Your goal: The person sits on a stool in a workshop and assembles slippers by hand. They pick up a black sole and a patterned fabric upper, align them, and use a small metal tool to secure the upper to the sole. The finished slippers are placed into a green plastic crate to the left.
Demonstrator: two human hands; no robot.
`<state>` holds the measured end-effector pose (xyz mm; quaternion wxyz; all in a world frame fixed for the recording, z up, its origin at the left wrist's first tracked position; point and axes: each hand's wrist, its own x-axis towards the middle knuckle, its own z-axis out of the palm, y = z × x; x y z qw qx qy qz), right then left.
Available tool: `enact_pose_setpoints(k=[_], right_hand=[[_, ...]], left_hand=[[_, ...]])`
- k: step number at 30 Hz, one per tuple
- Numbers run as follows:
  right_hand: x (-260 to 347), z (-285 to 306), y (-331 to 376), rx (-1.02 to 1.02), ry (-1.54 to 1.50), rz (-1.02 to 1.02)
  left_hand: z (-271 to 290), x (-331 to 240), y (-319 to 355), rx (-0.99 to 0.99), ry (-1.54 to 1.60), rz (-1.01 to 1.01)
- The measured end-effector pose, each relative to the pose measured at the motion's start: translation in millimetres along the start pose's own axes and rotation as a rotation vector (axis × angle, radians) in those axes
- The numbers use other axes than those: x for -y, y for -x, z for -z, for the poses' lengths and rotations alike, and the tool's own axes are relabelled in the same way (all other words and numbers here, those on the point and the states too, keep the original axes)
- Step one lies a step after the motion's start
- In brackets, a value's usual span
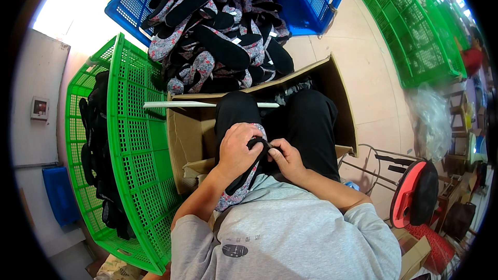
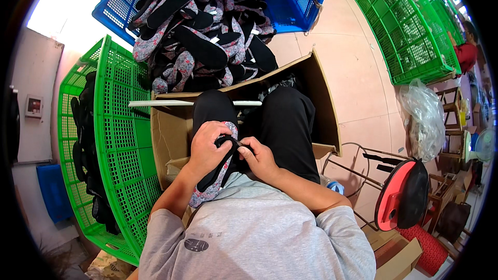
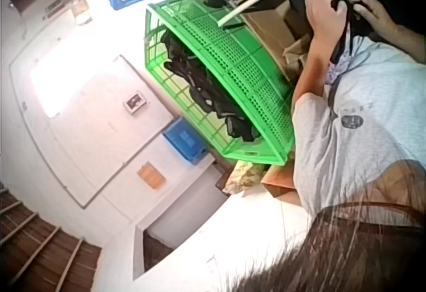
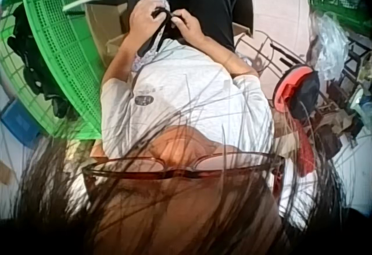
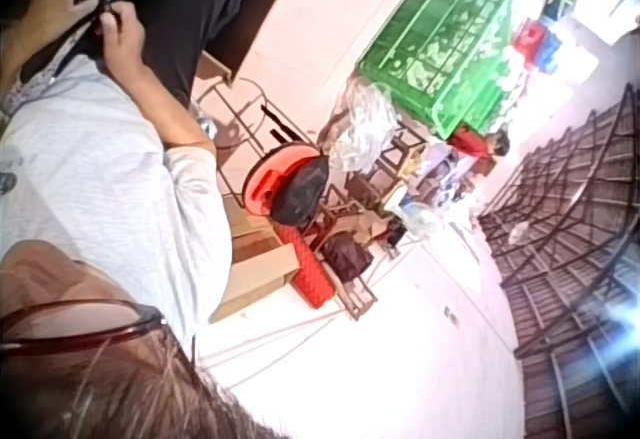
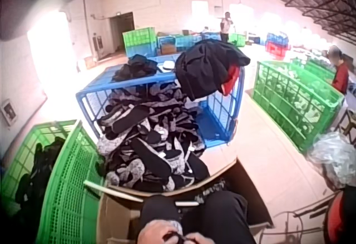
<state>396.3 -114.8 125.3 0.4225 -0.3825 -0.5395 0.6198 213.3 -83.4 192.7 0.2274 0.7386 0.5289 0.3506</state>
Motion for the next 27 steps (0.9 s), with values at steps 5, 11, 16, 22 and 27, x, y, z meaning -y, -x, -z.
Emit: enact_pose_setpoints(k=[5, 11, 16, 22, 27], right_hand=[[12.1, -0.2, -6.9, -0.252, -0.534, -0.445], [20.7, 8.3, -13.0, -0.233, -0.489, -0.370], [32.0, 18.8, -20.1, -0.093, -0.441, -0.347], [45.8, 8.2, -31.5, 0.057, -0.283, -0.313], [45.1, 9.4, -39.5, 0.072, -0.142, -0.302]], left_hand=[[5.5, -7.3, -1.6, -0.011, -0.016, 0.055], [14.4, -16.0, 2.9, 0.005, -0.119, 0.133], [20.2, -22.2, 9.6, 0.015, -0.160, 0.200], [18.0, -22.7, 10.8, -0.012, -0.198, 0.205], [16.0, -25.1, 9.0, -0.014, -0.195, 0.198]])
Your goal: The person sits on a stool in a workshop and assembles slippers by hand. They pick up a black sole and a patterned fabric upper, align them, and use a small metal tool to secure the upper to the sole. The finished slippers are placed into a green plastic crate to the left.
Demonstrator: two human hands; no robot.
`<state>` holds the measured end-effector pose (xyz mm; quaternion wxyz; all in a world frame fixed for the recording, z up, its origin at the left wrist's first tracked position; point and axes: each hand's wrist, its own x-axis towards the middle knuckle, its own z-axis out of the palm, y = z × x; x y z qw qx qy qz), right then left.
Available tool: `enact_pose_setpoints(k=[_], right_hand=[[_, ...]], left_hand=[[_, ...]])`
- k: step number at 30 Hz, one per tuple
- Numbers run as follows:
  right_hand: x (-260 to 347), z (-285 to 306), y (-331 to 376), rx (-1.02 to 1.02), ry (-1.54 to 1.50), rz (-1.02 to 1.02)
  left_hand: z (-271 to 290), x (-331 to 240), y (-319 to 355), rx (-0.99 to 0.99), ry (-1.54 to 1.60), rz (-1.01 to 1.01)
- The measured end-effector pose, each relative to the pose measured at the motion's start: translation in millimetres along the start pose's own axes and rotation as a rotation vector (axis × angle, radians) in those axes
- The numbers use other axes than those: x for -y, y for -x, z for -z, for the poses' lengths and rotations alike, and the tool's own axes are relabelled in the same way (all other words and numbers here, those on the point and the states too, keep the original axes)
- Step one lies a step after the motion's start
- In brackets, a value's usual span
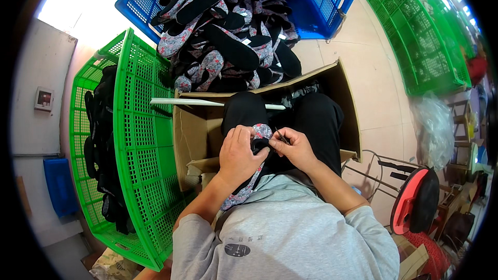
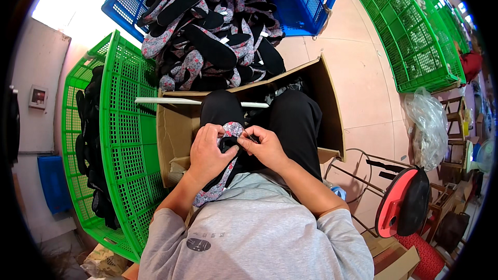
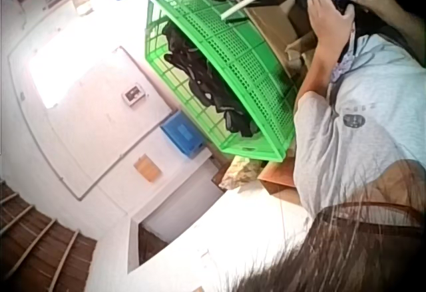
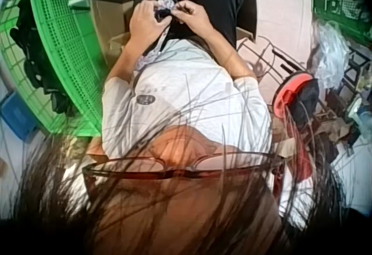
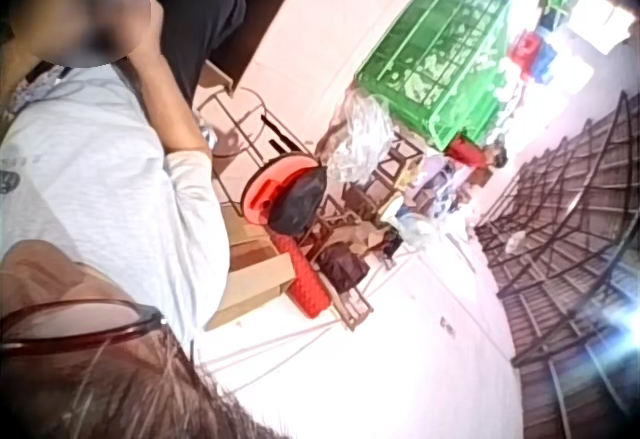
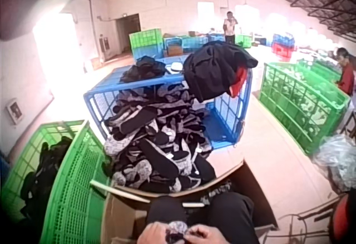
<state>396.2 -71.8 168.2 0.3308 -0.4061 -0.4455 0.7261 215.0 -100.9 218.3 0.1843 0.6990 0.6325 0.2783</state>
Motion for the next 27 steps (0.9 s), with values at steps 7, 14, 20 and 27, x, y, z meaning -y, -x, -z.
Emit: enact_pose_setpoints(k=[7, 14, 20, 27], right_hand=[[22.9, 18.3, -7.5, -0.257, -0.113, -0.064], [14.3, 19.8, -14.6, -0.103, 0.132, 0.084], [34.3, 18.3, -15.3, 0.130, 0.113, 0.030], [60.6, 21.9, -21.3, 0.341, 0.624, 0.192]], left_hand=[[2.3, -0.7, 2.2, -0.028, -0.038, -0.031], [6.7, -1.0, 3.9, -0.070, -0.035, -0.022], [8.9, 0.5, 6.5, -0.097, -0.074, -0.012], [4.0, 5.3, 7.7, -0.131, -0.072, -0.026]])
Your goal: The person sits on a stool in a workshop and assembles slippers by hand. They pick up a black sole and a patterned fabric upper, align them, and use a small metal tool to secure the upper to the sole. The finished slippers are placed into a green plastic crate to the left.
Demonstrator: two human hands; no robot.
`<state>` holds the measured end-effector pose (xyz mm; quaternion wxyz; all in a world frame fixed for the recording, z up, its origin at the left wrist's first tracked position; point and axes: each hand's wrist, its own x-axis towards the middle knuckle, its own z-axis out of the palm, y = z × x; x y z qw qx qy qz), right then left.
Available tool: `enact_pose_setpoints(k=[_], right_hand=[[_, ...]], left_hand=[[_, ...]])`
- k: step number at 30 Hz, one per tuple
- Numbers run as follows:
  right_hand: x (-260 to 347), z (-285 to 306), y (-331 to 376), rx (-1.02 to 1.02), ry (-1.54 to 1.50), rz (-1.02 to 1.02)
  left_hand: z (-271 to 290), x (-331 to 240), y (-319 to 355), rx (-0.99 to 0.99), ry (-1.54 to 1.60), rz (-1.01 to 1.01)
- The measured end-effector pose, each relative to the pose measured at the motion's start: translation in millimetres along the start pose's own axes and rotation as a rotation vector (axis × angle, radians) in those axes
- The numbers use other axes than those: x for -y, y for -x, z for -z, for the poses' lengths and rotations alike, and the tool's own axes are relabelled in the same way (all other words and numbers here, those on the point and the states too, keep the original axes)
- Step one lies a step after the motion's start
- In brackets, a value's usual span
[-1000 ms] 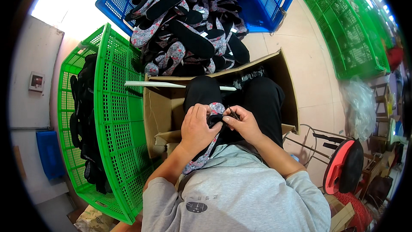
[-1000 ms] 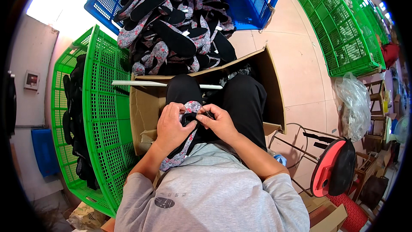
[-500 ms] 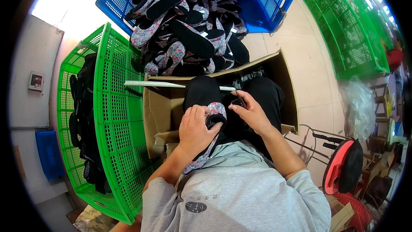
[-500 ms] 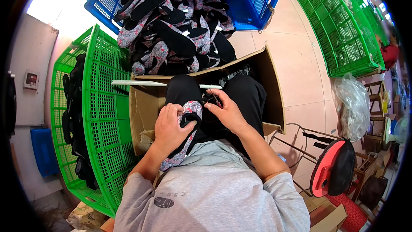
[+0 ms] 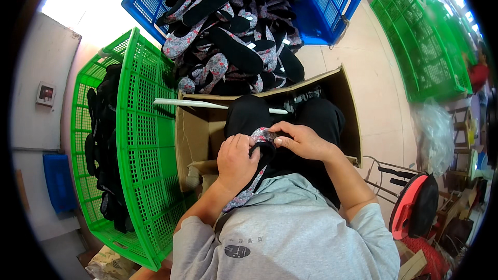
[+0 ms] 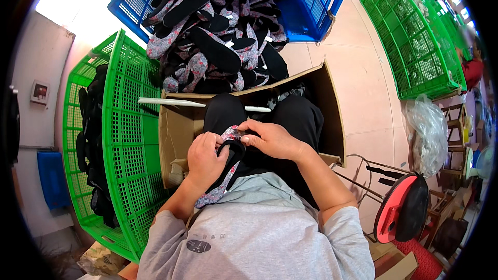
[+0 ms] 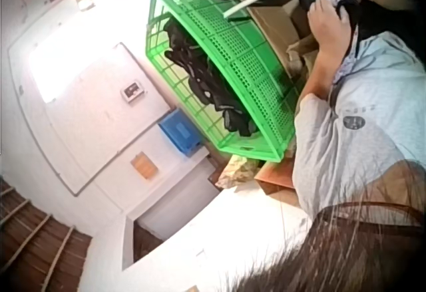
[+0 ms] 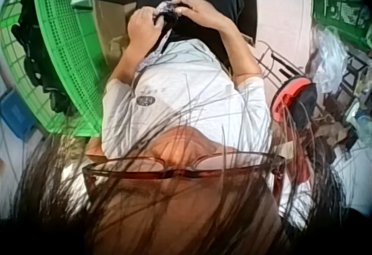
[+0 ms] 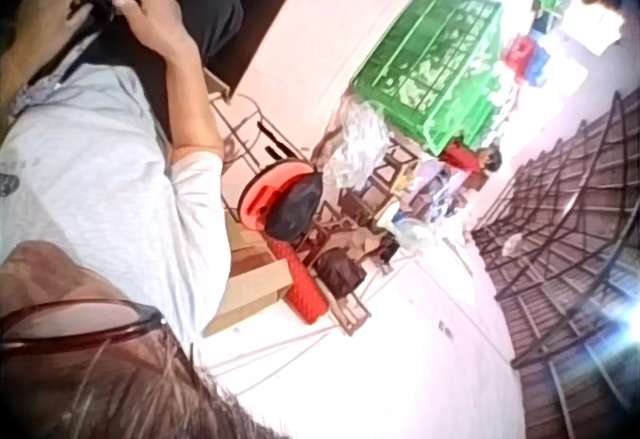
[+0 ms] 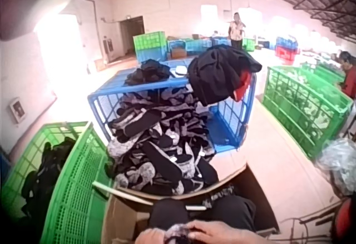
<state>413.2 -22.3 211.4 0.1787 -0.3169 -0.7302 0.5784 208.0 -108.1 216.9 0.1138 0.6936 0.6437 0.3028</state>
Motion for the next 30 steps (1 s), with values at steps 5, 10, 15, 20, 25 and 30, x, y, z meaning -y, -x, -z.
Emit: enact_pose_setpoints(k=[5, 10, 15, 20, 25, 30], right_hand=[[2.9, 7.2, -3.4, 0.083, 0.270, 0.057], [-14.3, -0.2, 1.3, -0.010, 0.087, 0.031], [-14.3, -19.6, 11.6, -0.180, -0.108, -0.084], [-7.2, -40.9, 7.5, -0.392, 0.172, -0.179], [-4.7, -23.3, -14.7, -0.630, 0.346, -0.141], [0.8, 4.2, -32.4, -0.690, 0.450, -0.049]], left_hand=[[-2.8, -0.6, -2.9, -0.003, 0.036, -0.039], [-0.3, -4.2, -7.3, 0.095, 0.147, 0.052], [-3.1, 9.3, -14.5, 0.216, 0.243, 0.183], [-9.4, -6.9, -28.5, 0.176, 0.261, 0.223], [-12.1, -35.3, -50.9, 0.034, 0.377, 0.200], [-16.9, -43.0, -63.0, -0.090, 0.296, 0.028]])
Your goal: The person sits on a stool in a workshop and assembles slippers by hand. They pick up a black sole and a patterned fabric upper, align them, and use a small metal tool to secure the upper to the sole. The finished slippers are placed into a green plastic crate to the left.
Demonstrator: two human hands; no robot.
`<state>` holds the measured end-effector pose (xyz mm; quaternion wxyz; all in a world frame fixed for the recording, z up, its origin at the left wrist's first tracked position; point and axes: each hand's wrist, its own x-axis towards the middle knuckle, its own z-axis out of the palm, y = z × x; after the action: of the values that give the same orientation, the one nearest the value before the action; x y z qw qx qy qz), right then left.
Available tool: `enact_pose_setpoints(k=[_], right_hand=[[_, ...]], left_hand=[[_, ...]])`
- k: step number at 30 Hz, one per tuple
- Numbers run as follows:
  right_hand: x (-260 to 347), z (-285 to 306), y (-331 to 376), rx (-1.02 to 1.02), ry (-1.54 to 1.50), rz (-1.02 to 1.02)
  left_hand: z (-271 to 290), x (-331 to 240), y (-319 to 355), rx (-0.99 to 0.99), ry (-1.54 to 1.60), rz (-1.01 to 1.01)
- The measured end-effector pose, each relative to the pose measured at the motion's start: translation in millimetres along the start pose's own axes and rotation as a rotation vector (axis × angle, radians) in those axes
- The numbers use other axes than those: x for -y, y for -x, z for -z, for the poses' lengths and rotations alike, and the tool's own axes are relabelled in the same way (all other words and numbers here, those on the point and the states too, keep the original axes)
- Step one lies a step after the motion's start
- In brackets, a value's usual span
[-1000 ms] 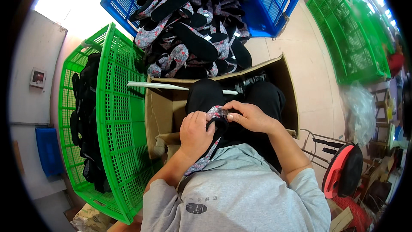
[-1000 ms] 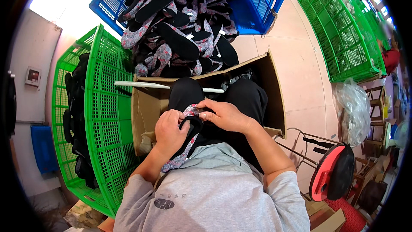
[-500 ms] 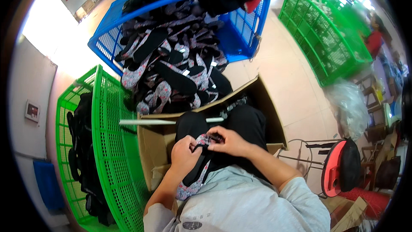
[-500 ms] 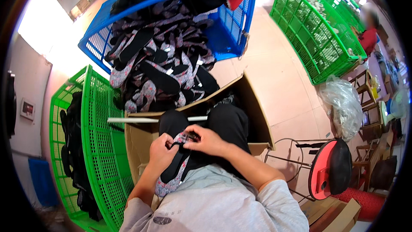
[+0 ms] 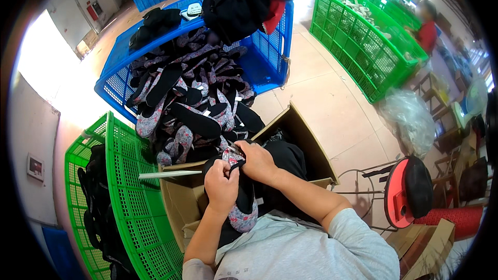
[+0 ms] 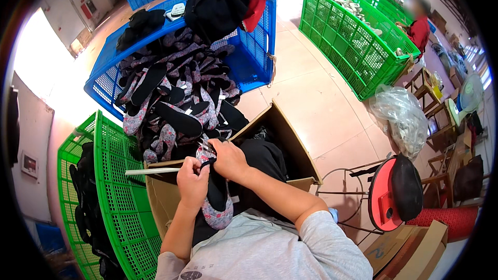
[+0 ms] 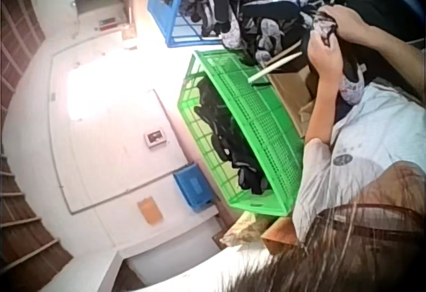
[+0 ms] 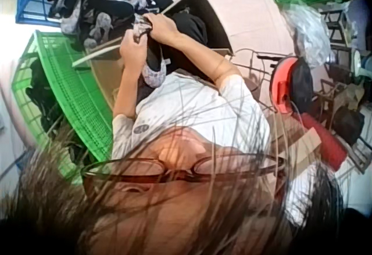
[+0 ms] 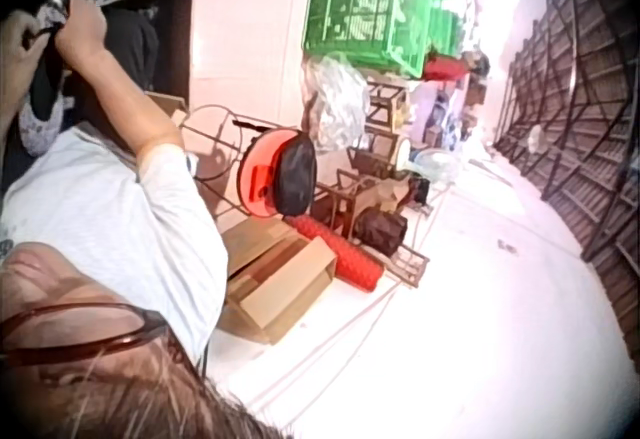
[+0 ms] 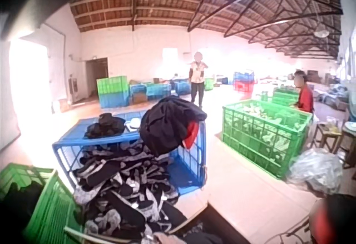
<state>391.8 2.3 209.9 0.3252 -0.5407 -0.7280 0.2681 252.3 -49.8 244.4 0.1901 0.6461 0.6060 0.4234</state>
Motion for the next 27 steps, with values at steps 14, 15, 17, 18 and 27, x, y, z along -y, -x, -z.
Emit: enact_pose_setpoints(k=[14, 15, 17, 18, 27], right_hand=[[-8.0, 0.3, 5.3, 0.070, 0.012, 0.082], [-7.3, 2.7, 6.3, 0.100, 0.017, 0.093], [-10.2, 6.6, 10.2, 0.158, 0.028, 0.112], [-15.5, 4.8, 12.9, 0.170, -0.015, 0.128], [9.7, 35.2, 31.9, 0.495, -0.213, 0.213]], left_hand=[[-18.9, 25.0, -3.5, 0.067, -0.539, -0.258], [-20.3, 31.1, -2.4, 0.055, -0.527, -0.294], [-17.9, 40.1, 0.8, 0.108, -0.474, -0.353], [-15.4, 45.1, 1.2, 0.148, -0.441, -0.381], [50.9, 26.6, 13.1, 0.619, -0.057, -0.051]])
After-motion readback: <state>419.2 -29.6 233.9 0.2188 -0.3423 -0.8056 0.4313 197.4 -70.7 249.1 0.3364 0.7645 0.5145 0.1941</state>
